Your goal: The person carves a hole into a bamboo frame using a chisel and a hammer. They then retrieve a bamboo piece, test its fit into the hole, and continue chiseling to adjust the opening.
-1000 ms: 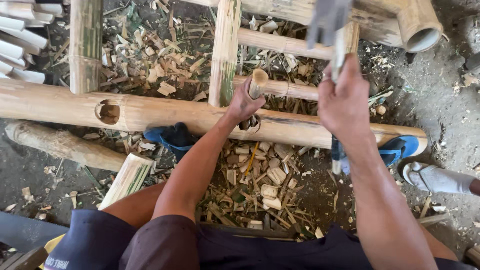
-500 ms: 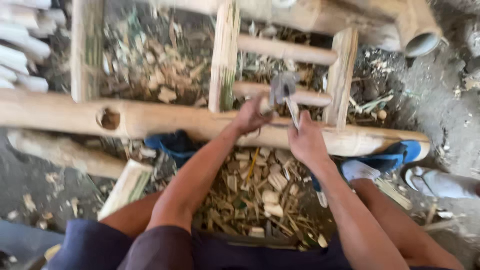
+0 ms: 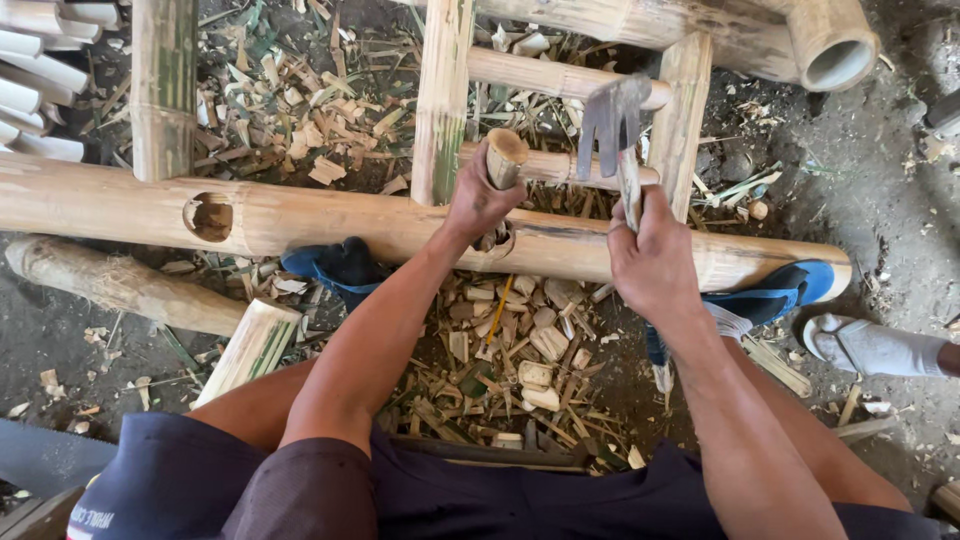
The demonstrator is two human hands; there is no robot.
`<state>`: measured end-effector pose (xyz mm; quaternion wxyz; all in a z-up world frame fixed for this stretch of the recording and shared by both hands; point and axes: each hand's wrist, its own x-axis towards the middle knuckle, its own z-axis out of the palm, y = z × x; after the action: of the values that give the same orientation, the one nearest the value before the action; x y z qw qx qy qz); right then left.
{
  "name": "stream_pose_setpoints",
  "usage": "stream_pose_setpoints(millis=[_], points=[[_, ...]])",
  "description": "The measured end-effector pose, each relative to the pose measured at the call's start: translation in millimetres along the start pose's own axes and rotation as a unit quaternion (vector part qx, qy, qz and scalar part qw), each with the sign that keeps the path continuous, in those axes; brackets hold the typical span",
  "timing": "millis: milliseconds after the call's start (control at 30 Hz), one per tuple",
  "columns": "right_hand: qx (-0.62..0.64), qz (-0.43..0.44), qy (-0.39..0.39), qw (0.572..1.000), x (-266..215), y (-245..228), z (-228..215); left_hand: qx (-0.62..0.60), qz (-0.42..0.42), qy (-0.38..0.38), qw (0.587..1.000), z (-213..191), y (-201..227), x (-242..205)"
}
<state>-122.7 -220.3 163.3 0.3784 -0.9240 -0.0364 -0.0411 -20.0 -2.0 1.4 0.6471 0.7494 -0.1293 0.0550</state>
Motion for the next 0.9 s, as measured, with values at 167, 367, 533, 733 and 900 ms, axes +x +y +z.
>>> stream_pose_setpoints(millis=[167, 367, 533, 733, 900], points=[[-0.002, 0.024, -0.022, 0.999, 12.7, -10.7, 9.6, 0.015, 0.007, 0.027, 1.0, -3.8, -6.3, -11.8], [-0.209, 0.014, -0.227, 0.951, 32.5, -51.2, 30.5, 0.004, -0.079, -0.012, 0.997, -3.3, -7.8, -22.8], [-0.043, 0.008, -0.068, 0.997, 24.8, -68.0, -13.1, -0.001, 0.061, 0.044, 0.997, -5.1, -23.2, -35.2], [-0.223, 0.037, -0.241, 0.944, 28.7, -62.7, 46.7, -0.073, -0.11, -0.012, 0.991, -4.5, -25.2, -31.2], [-0.186, 0.059, -0.188, 0.963, 34.0, -39.6, 33.9, 0.019, -0.079, 0.004, 0.997, -4.6, -19.4, -22.4]])
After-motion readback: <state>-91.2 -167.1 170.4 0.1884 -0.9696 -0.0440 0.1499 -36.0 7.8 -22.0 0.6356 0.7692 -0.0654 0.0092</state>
